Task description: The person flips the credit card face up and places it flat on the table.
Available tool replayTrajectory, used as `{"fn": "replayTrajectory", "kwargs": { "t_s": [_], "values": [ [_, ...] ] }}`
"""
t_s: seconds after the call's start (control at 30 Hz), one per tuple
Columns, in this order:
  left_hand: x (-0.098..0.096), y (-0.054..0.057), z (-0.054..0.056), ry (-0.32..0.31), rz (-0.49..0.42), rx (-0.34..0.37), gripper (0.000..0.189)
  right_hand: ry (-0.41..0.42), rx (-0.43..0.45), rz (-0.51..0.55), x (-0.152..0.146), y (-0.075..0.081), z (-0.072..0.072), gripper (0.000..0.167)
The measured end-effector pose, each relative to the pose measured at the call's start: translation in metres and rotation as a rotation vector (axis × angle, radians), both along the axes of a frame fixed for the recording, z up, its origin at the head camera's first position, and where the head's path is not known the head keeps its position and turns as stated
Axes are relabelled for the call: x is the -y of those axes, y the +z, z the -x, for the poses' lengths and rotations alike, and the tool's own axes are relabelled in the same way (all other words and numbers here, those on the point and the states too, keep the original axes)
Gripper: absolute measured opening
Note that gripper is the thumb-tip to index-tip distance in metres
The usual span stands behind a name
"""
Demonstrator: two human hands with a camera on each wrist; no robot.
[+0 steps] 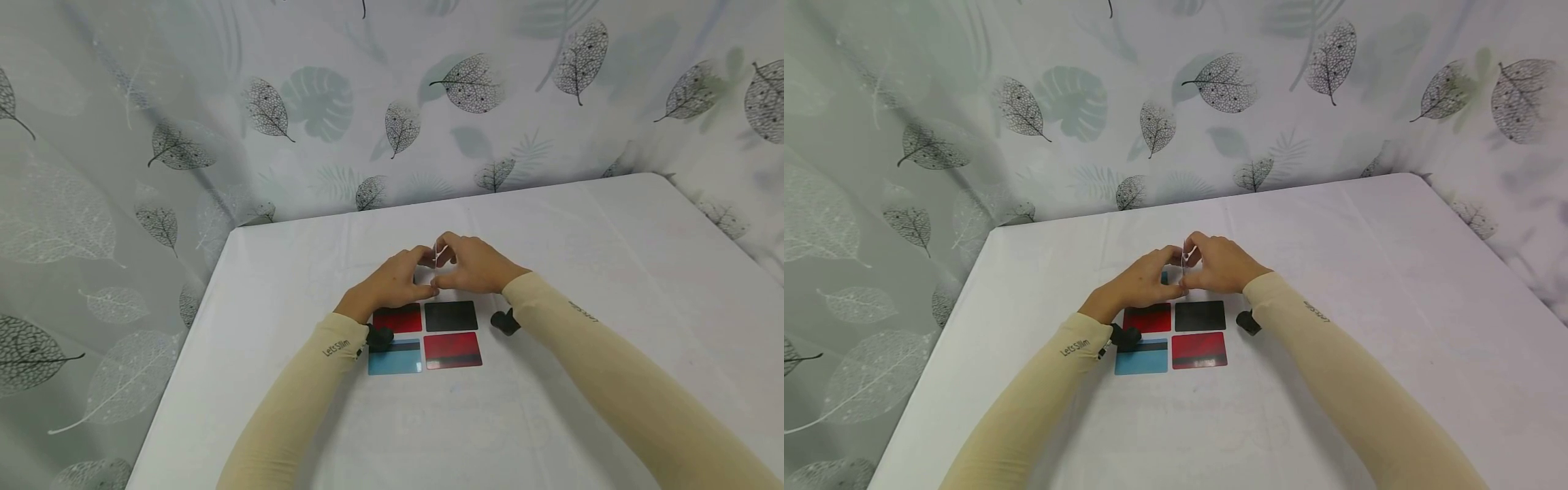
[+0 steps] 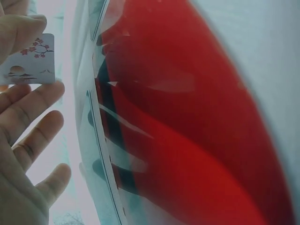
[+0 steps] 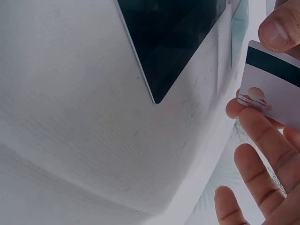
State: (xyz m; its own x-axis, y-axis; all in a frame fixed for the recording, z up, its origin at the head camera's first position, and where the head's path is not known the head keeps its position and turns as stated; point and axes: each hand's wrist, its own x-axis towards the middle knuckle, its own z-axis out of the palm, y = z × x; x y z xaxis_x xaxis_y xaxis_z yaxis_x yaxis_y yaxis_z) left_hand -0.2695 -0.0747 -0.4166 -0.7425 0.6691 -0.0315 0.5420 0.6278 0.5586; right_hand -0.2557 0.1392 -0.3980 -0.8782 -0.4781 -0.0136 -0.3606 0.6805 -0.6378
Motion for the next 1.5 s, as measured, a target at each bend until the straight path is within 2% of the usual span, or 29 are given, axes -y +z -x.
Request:
{"fn": "replayTrajectory", "kwargs": {
  "t_s": [0.3,0.77,1.1,1.5],
  "values": [
    [0.0003,-0.0007,0.0005,0.007,0.022,-0.021,0.064,-0.009,-0.033,-0.014,-0.0015,-0.0004,-0.0006,0.053],
    [0.0026,-0.0013,0.0005,0.019,0.064,-0.070,0.060,-0.014,-0.064,-0.005,-0.0060,0.0029,-0.0013,0.064],
    [0.0022,-0.0023,0.0010,0.054,0.100,-0.087,0.062,-0.035,-0.089,-0.059,-0.0080,0.0018,-0.0018,0.064],
    [0.0029,-0.0036,0.0018,0.056,0.123,-0.114,0.058,-0.046,-0.137,-0.119,-0.0087,0.0008,-0.0020,0.063]
  ]
}}
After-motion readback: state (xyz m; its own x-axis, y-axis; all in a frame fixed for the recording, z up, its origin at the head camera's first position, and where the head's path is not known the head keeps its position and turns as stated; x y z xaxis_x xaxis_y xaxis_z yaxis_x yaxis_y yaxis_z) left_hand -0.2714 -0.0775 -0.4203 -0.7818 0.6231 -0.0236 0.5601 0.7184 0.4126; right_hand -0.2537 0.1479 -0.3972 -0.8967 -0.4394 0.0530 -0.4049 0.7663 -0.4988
